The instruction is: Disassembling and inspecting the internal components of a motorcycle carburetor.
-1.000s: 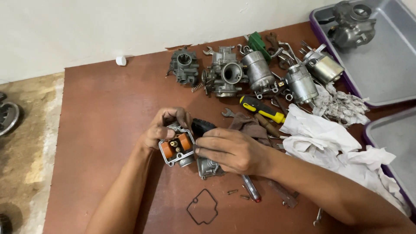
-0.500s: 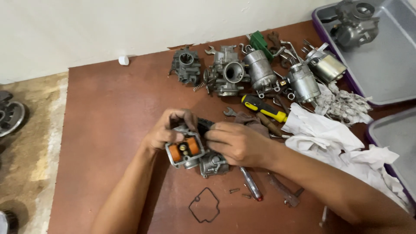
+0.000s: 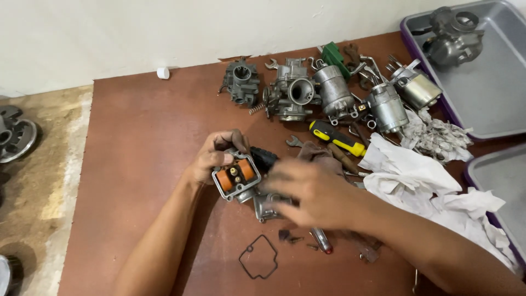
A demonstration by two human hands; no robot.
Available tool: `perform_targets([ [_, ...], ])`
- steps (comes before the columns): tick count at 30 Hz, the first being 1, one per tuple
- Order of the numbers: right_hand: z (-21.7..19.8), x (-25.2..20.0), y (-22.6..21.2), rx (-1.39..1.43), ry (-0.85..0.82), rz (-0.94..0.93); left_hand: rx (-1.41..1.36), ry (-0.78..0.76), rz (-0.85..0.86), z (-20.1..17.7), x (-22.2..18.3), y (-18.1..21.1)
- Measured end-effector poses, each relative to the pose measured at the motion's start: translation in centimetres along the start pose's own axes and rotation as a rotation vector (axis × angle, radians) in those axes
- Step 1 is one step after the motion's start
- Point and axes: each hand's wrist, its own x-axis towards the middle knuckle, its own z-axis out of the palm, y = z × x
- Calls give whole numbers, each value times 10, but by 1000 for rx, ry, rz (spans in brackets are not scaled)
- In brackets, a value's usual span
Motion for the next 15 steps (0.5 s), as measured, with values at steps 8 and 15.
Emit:
perform_targets([
  [8,5,21,5,313,203,123,-18,85,-158,11,-3,-3],
  [15,10,18,8,321,302,68,-80,121,-170,9,3,0],
])
